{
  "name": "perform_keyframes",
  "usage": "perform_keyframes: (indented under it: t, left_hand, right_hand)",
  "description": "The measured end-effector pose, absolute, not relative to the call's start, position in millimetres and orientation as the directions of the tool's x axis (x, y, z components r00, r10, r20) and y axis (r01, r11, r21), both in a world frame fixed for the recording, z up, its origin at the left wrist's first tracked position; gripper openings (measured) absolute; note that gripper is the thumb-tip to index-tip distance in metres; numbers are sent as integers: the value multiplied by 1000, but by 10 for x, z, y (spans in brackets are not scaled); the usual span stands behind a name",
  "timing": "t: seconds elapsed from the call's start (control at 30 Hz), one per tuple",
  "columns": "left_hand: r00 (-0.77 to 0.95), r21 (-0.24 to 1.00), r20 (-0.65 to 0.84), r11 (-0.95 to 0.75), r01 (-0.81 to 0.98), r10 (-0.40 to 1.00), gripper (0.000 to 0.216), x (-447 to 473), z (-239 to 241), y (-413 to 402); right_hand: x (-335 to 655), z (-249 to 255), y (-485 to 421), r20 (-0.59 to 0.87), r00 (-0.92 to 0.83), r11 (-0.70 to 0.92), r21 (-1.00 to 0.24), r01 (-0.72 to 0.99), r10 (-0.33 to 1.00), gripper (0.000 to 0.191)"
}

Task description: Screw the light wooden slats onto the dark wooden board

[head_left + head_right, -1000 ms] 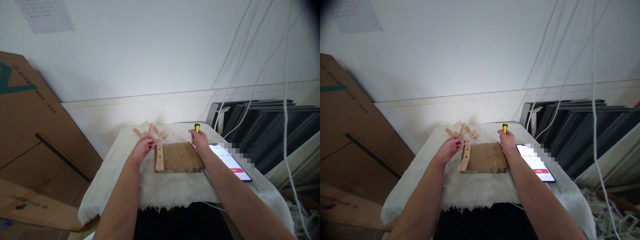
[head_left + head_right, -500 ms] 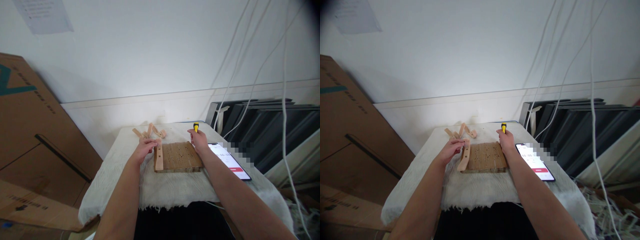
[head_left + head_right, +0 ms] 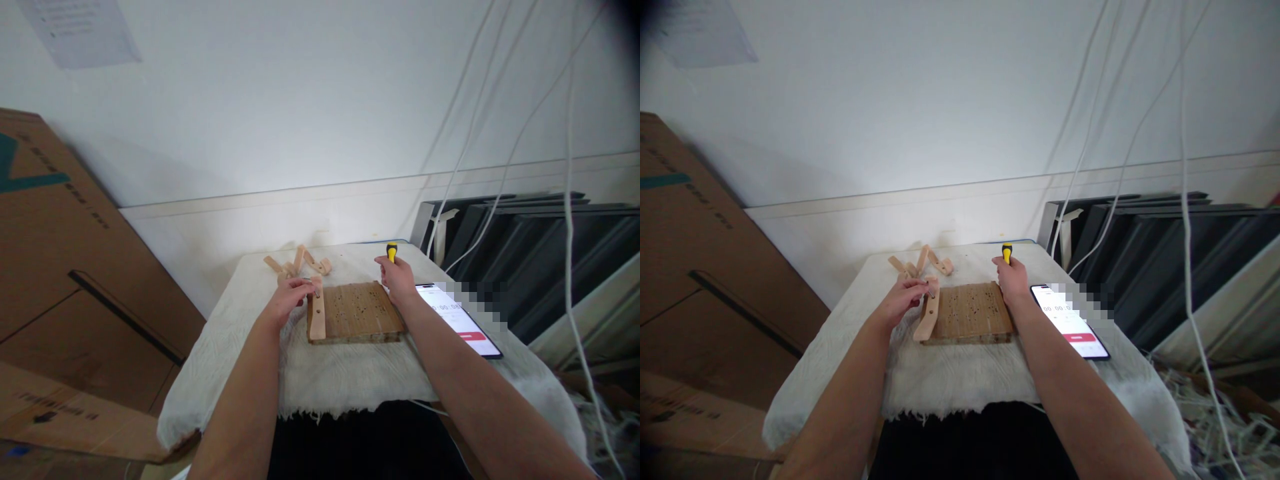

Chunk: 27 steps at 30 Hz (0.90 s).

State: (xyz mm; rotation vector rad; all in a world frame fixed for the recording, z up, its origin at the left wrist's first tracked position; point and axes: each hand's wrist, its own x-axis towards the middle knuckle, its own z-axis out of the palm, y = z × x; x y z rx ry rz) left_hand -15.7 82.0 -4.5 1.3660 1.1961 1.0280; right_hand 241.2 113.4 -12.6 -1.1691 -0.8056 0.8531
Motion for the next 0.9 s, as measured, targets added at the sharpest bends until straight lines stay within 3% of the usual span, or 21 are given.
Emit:
perform_keyframes:
  t: [0.4,0.7,0.9]
  left_hand:
    - [176,973,1,-42,228,984,20,-115,-3,766]
    - [174,963,47,-91,253,984,33,-95,-8,763]
    - [157,955,12,-58,290,987,27,-74,-17,772]
  right_hand:
    - [2410,-114,1124,95,459,176,-975,-136,883,18]
    - [2408,-117,1137,73,458,166,-972,-165,886,18]
    - [2403,-114,1133,56,446,159,-967,-197,893,18]
